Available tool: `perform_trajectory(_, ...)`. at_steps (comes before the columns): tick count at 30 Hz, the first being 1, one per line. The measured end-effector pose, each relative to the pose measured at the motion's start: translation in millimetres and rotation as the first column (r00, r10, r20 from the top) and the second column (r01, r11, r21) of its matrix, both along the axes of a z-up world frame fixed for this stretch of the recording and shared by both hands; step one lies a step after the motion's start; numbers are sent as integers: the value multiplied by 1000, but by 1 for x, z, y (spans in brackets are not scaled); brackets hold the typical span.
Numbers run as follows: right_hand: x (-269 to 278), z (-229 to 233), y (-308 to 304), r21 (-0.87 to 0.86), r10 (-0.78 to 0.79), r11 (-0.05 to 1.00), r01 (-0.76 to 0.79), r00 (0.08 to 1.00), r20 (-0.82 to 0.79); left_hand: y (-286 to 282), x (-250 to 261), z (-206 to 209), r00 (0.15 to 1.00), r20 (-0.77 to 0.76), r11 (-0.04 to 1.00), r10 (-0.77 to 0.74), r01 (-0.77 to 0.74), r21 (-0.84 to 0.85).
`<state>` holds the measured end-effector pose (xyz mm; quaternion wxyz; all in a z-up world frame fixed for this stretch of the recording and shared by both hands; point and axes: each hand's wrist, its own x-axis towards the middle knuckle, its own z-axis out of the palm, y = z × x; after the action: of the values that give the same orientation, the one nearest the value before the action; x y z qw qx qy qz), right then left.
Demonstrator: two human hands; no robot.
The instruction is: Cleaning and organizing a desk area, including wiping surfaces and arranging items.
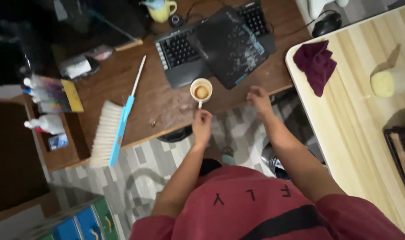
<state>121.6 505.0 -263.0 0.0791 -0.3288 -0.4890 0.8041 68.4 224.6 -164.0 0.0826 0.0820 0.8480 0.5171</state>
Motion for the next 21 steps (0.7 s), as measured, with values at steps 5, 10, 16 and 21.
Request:
perform_trajectory(5, -62, -12, 56, 159, -95, 984, 79, 991, 98, 43, -1, 4, 938, 252, 961, -239, 192, 197)
perform_trajectory(10, -112, -64, 113, 820, -75, 571, 39, 997, 5, 94, -42, 46, 883, 319, 935, -343, 354, 24)
perform_trajectory(16, -138, 34, 102, 781, -207, 570, -258, 874, 440, 134, -122, 7, 838, 368, 914, -404, 357, 191)
perform_trajectory(21, -136, 5, 114, 759, -208, 577, -301, 845, 493, 154, -164, -1, 868, 364, 938, -338, 280, 203)
